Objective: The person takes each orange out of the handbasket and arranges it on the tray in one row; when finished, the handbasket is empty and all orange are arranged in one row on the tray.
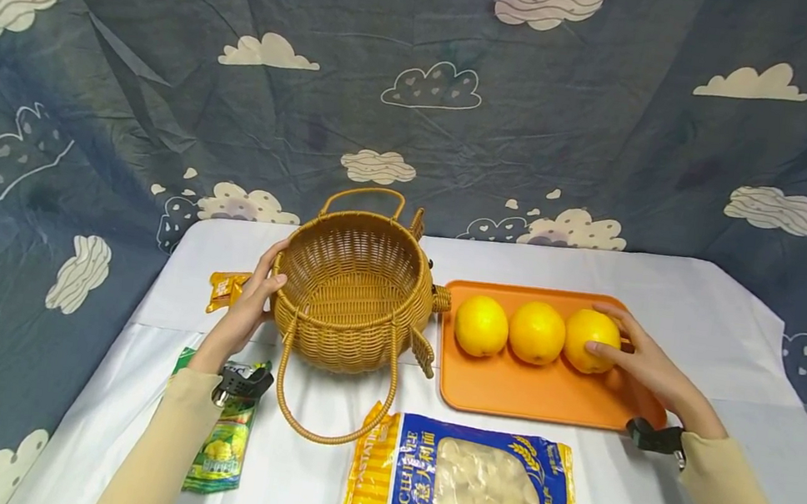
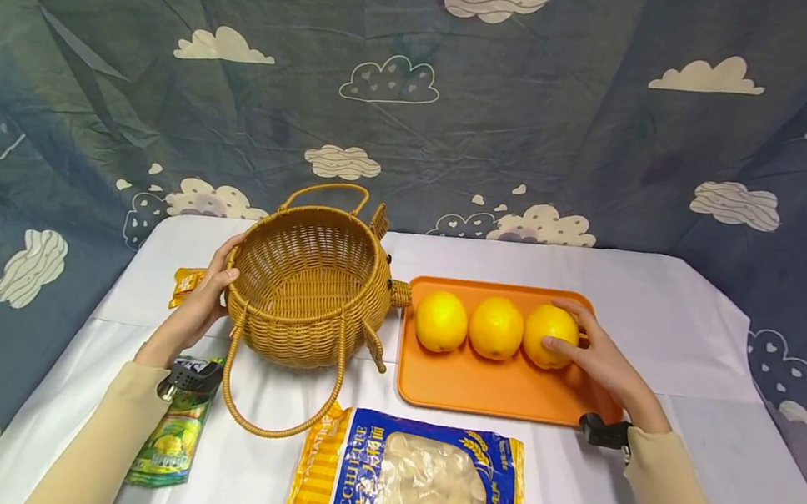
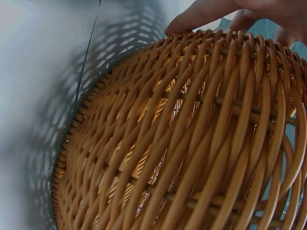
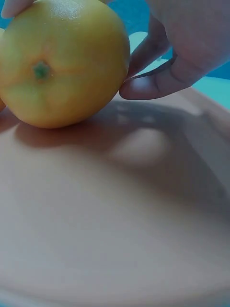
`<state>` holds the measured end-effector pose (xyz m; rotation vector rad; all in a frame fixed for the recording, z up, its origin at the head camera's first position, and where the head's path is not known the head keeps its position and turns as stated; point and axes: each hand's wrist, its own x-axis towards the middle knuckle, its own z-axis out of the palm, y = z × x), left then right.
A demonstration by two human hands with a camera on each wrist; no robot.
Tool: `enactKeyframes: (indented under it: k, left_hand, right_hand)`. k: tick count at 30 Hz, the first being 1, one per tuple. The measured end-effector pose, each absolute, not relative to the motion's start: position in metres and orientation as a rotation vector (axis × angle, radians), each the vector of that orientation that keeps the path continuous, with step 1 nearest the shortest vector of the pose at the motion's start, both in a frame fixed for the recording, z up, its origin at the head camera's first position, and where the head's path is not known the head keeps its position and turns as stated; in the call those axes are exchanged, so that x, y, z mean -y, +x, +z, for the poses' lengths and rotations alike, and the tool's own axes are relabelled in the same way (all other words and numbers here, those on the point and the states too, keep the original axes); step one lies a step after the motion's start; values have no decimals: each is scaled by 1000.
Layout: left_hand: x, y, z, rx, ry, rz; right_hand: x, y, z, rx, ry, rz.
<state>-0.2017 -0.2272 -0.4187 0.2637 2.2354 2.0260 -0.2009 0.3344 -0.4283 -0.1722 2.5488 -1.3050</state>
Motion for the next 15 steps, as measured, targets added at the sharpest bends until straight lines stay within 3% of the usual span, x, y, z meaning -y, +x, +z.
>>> enactKeyframes:
  k: [15]
  left_hand:
    - [227,-202,-420,-2228,262,2028]
  right_hand:
    - [-338,-201,-428,-2560,-157,-1291]
